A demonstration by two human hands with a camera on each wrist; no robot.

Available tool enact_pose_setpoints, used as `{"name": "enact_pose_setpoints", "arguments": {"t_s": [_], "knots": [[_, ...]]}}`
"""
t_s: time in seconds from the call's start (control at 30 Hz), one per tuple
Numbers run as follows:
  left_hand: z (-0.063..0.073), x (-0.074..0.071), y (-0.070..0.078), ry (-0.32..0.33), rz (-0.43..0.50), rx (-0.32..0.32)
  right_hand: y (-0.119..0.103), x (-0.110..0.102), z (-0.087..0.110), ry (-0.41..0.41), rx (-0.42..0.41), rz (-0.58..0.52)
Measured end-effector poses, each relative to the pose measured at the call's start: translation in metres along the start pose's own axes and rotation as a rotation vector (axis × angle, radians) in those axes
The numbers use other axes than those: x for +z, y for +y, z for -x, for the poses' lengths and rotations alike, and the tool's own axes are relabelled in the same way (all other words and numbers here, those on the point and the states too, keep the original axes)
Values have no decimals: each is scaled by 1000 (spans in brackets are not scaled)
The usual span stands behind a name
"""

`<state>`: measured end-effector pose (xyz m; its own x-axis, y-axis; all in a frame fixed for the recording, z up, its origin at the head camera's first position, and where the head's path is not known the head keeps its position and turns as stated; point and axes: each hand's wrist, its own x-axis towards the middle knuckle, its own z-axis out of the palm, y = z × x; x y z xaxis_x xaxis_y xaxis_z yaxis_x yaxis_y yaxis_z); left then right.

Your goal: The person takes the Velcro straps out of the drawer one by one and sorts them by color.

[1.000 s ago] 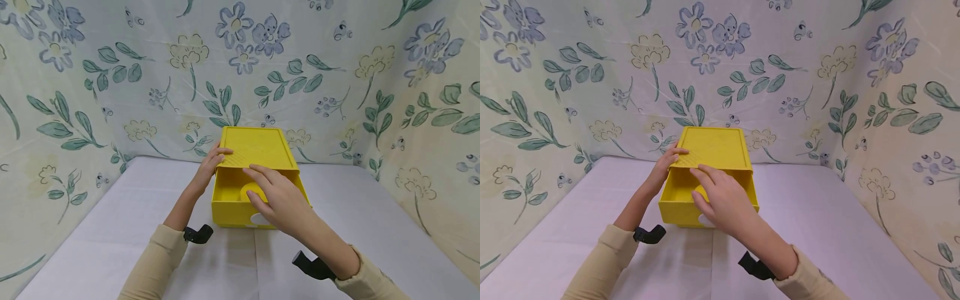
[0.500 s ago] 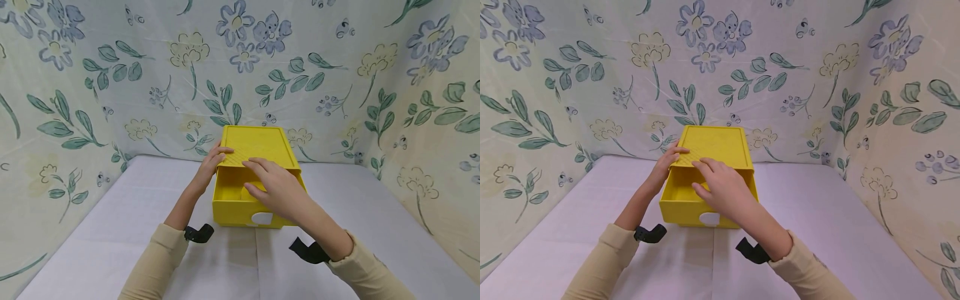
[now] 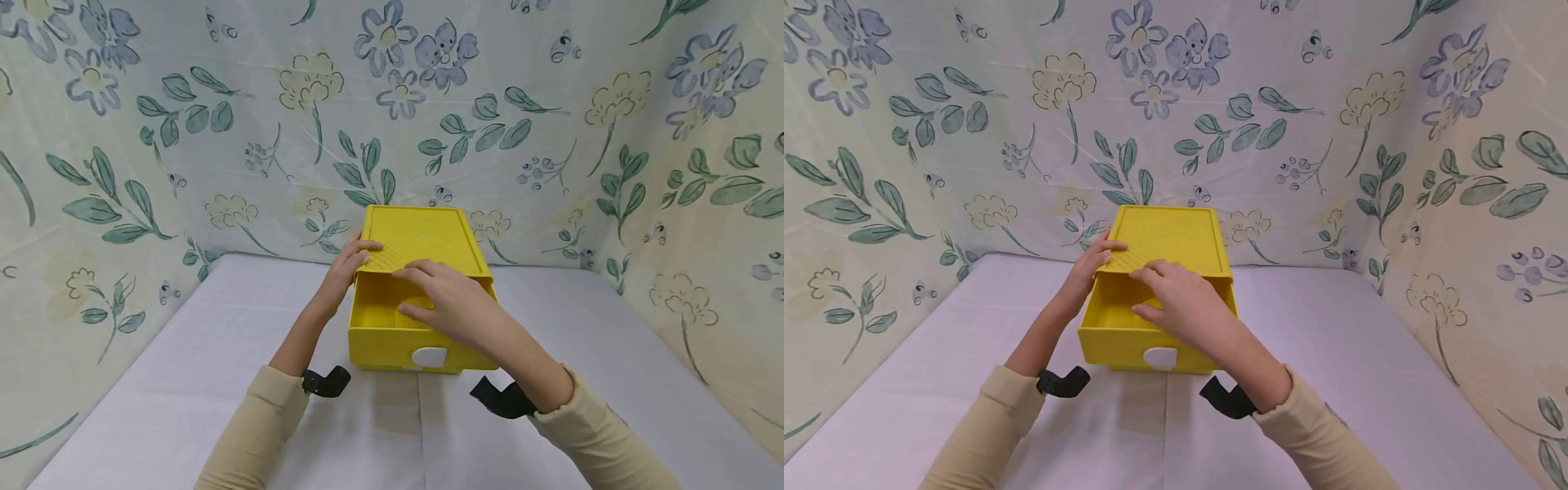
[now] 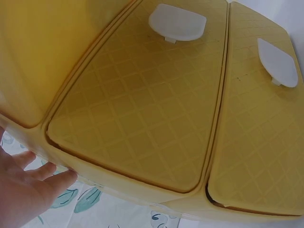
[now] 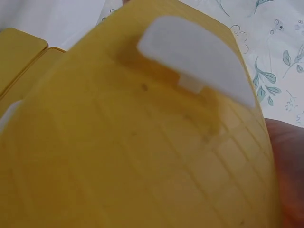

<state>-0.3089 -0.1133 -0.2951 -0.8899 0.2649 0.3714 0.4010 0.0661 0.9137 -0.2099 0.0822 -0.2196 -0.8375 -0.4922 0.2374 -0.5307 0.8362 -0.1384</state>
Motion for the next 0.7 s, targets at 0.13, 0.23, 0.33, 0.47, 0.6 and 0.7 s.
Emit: {"name": "enact_pose_setpoints", "arguments": {"t_s": [0.13, 0.23, 0.33, 0.47, 0.6, 0.7], "knots": [[0, 0, 0, 2, 19, -21, 1, -2, -1, -19, -1, 7], [0, 0, 1, 4, 18, -26, 1, -3, -1, -20, -12, 0], [0, 0, 1, 9, 15, -27, 1, -4, -1, -25, -28, -12], [0, 0, 0, 8, 23, -20, 1, -5, -1, -58, -23, -26], [-1, 0, -2, 2, 36, -8, 2, -4, -1, -99, -16, -38], [-1, 1, -3, -3, 41, 0, 4, -3, -1, -121, -27, -50]]}}
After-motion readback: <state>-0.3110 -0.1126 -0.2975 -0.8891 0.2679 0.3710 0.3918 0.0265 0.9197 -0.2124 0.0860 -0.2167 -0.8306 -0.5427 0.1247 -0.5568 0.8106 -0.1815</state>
